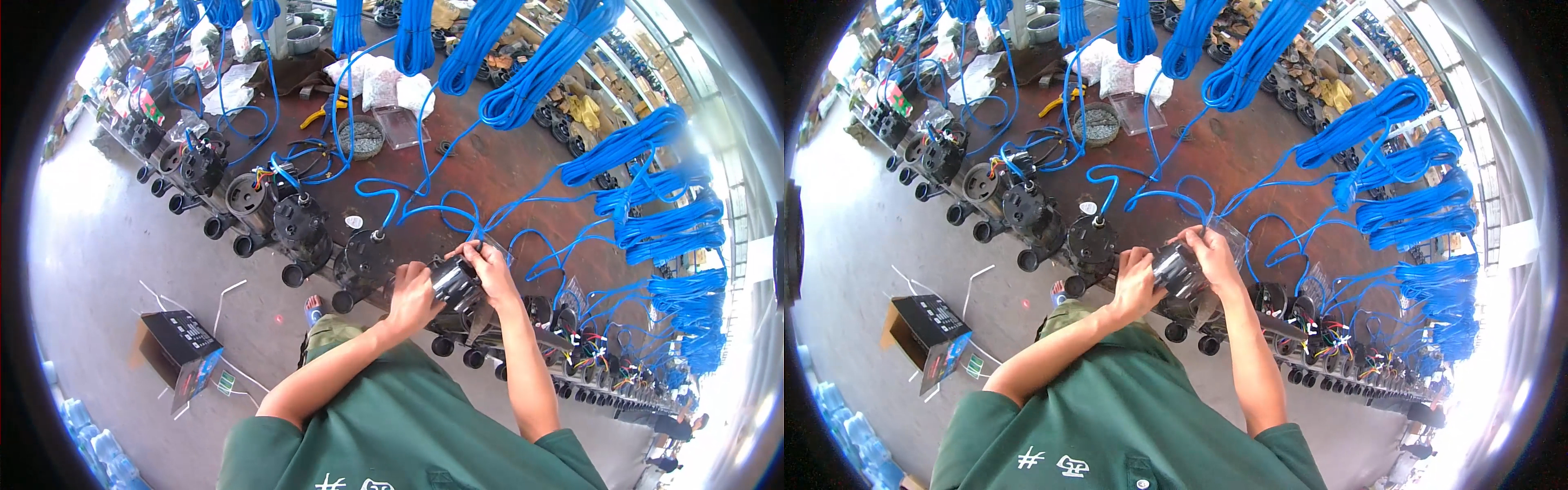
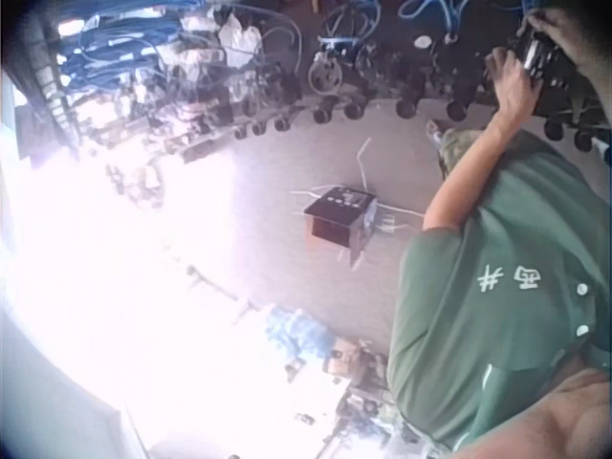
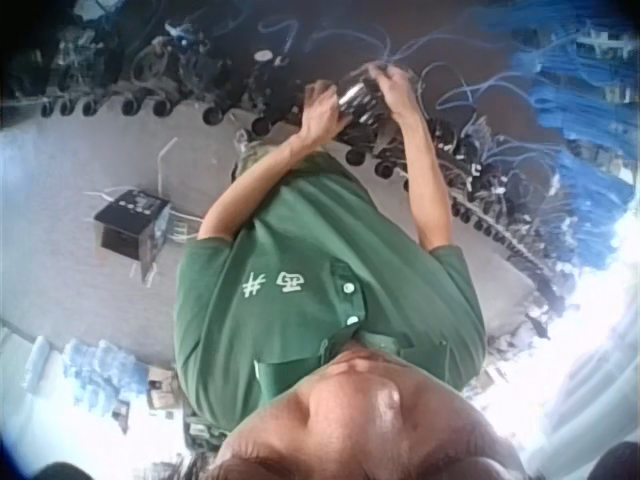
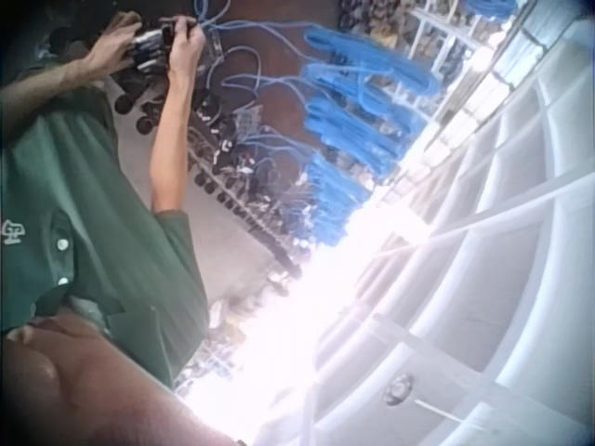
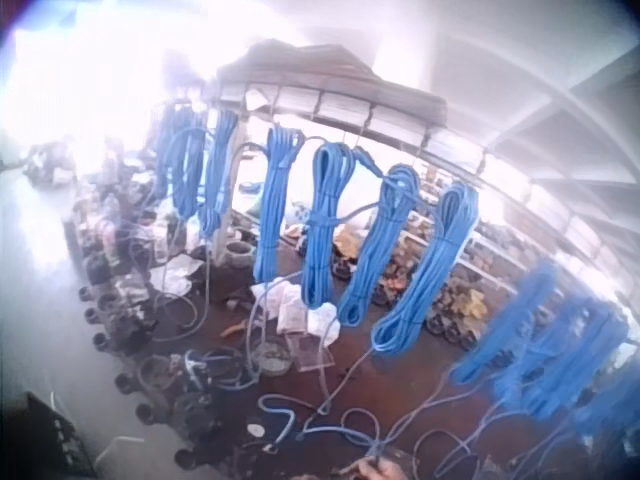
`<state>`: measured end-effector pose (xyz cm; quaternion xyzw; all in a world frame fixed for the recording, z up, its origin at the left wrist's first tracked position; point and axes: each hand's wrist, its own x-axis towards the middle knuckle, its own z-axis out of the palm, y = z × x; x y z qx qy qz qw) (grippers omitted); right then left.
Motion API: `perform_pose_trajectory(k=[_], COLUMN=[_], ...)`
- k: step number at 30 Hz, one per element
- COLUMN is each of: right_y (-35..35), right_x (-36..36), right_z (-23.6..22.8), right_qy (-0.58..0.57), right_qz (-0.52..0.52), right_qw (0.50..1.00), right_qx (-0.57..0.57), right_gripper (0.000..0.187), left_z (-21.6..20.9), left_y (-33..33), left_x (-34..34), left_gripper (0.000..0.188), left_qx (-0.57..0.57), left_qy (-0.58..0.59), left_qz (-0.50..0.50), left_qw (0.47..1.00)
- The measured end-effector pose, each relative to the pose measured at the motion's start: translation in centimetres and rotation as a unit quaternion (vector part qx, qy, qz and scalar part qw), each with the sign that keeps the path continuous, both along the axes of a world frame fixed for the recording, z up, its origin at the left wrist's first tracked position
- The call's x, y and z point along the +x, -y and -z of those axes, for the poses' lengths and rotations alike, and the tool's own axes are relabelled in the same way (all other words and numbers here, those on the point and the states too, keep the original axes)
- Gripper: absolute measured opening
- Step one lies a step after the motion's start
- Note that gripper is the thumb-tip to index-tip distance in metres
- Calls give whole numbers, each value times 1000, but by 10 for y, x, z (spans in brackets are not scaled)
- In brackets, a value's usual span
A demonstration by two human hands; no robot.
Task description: The person assembles a series of submersible pumps at a workbench, securing components by hand and using a small hammer to tap parts into place while handling blue power cables attached to each unit.
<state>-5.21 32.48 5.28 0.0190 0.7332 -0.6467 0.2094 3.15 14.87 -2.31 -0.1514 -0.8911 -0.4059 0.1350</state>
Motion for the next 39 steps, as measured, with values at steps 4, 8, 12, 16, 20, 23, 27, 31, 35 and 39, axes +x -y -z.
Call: perform_pose_trajectory(k=[4,8,12,16,20,23,27,31,35,39], right_y=[-7,-2,-12,-14,-20,-17,-6,3,8,15], right_x=[4,11,16,15,13,13,13,12,17,25], right_z=[10,10,5,-5,0,10,16,11,6,14], right_qy=[-21,-54,-55,-32,-32,-29,-31,-39,-72,-114], right_qz=[19,4,-16,-16,-4,26,60,78,63,111], right_qw=[999,997,994,996,997,998,997,995,991,982], right_qx=[24,51,95,86,75,56,47,47,96,101], right_gripper=[20,19,20,24,24,22,20,19,20,22], left_z=[-6,-8,-9,6,6,8,14,12,13,5], left_y=[1,6,21,23,26,27,18,13,13,21], left_x=[6,21,29,29,29,27,20,15,25,44], left_gripper=[54,57,46,33,31,35,38,40,42,44], left_qx=[-68,-117,-6,84,85,84,118,125,58,22], left_qy=[-23,-30,0,-5,-30,-45,-56,-21,-46,-81], left_qz=[0,5,84,68,33,3,-43,-48,-73,-53], left_qw=[997,993,996,994,995,995,991,991,995,995])
